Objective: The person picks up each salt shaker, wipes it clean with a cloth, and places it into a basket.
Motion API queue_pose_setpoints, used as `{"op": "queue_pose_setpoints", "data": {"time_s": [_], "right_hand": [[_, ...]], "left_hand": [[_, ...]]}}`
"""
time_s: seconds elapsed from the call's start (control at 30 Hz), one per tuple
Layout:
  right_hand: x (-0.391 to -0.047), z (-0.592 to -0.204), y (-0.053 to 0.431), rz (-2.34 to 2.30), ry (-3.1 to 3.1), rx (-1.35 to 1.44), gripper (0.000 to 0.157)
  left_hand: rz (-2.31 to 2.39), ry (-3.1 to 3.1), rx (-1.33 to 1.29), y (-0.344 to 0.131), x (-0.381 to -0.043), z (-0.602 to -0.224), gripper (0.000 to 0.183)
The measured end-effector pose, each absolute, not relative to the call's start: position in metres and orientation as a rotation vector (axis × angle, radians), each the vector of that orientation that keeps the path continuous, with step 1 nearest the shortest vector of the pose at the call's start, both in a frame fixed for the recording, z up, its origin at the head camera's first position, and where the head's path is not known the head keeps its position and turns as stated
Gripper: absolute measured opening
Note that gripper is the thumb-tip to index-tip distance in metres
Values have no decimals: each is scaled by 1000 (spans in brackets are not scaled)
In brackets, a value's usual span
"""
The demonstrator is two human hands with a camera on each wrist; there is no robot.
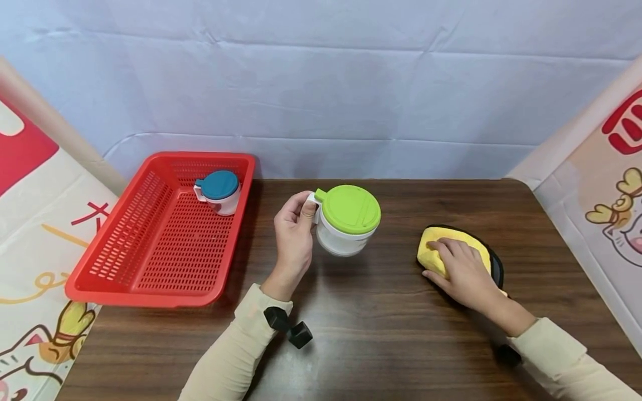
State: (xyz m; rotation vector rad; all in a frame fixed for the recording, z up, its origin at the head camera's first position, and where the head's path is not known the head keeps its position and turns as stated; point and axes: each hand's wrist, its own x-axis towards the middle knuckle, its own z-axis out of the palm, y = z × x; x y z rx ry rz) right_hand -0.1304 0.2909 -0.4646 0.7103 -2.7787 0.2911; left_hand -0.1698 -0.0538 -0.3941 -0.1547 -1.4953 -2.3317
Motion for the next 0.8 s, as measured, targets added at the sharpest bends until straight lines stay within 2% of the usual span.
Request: {"op": "queue_pose_setpoints", "data": {"time_s": [0.2,0.5,0.8], "right_hand": [[-124,-466,289,289,-2850,714,67],[-122,-464,289,288,-2882,749,71],[-124,-464,289,283,-2877,760,73]], "left_hand": [[-2307,-1501,-169,-61,-165,-391,35],[-2293,-1549,-173,-79,-155,-387,23],[-2196,-1709,-158,-119,-135,-380,16]]}}
